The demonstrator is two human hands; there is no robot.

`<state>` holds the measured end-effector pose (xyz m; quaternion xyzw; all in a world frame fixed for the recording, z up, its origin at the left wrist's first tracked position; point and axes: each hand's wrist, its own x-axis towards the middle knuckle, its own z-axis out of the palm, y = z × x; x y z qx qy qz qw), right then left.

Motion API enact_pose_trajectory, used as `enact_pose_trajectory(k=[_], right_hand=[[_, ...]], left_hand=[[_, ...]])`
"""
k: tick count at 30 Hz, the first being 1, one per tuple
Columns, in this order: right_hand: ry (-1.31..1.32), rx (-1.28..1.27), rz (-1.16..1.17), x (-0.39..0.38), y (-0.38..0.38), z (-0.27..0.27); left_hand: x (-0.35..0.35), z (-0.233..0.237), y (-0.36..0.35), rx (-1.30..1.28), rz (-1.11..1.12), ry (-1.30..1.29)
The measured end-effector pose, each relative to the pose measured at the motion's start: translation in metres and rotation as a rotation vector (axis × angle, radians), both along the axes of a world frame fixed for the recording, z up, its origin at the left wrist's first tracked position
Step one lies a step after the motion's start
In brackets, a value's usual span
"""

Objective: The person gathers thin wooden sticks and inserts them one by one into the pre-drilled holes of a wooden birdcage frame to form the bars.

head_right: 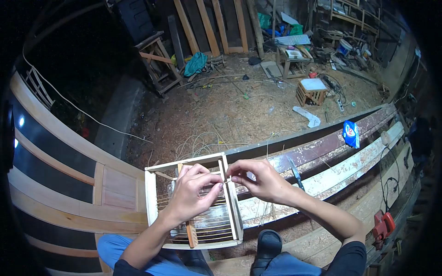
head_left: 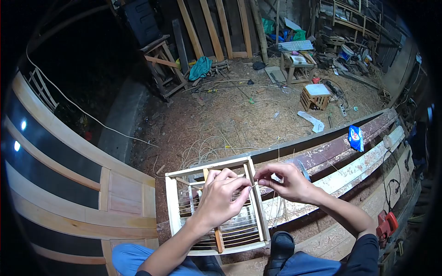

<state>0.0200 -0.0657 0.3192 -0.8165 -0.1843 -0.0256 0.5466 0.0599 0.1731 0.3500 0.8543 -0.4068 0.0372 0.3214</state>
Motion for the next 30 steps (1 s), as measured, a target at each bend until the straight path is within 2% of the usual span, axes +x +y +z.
enact_pose_trajectory(k=[3, 5, 7, 9, 11, 13, 14, 15, 18, 20, 23, 27, 30], right_hand=[[-0.054, -0.042, 0.017, -0.003, 0.0, 0.001], [0.12, -0.071, -0.006, -0.008, 0.001, 0.015], [0.128, -0.079, 0.011, -0.011, 0.003, 0.011], [0.309, 0.29, 0.05, -0.012, 0.007, -0.007], [0.334, 0.277, 0.07, -0.02, 0.005, 0.006], [0.295, -0.088, 0.016, -0.029, 0.01, 0.043], [0.118, -0.015, 0.064, -0.032, 0.011, 0.029], [0.307, -0.086, 0.066, -0.037, 0.014, 0.052], [0.246, -0.119, -0.018, -0.046, 0.024, 0.047], [-0.009, -0.132, -0.152, -0.039, 0.026, 0.025], [-0.005, -0.231, -0.162, -0.036, 0.031, 0.015], [-0.015, -0.167, -0.266, -0.035, 0.044, 0.016], [-0.014, -0.147, -0.239, -0.032, 0.041, 0.01]], left_hand=[[0.003, -0.006, 0.001, -0.003, -0.026, 0.009], [0.003, -0.005, 0.001, -0.017, -0.029, 0.027], [0.001, -0.003, 0.001, -0.028, -0.033, 0.042], [-0.001, 0.001, 0.0, -0.036, 0.012, 0.017], [-0.002, 0.003, 0.0, -0.024, 0.008, 0.003], [-0.001, 0.001, 0.0, -0.022, 0.008, 0.0], [0.0, -0.002, 0.001, -0.018, 0.009, -0.008], [0.002, -0.004, 0.0, -0.014, 0.009, -0.017], [0.004, -0.003, 0.002, -0.029, 0.005, 0.012], [0.006, -0.005, 0.003, -0.04, -0.001, 0.019], [0.009, -0.005, 0.007, -0.02, -0.008, 0.079], [0.01, -0.004, 0.007, -0.07, 0.012, 0.061], [0.009, -0.009, 0.009, -0.067, 0.019, 0.06]])
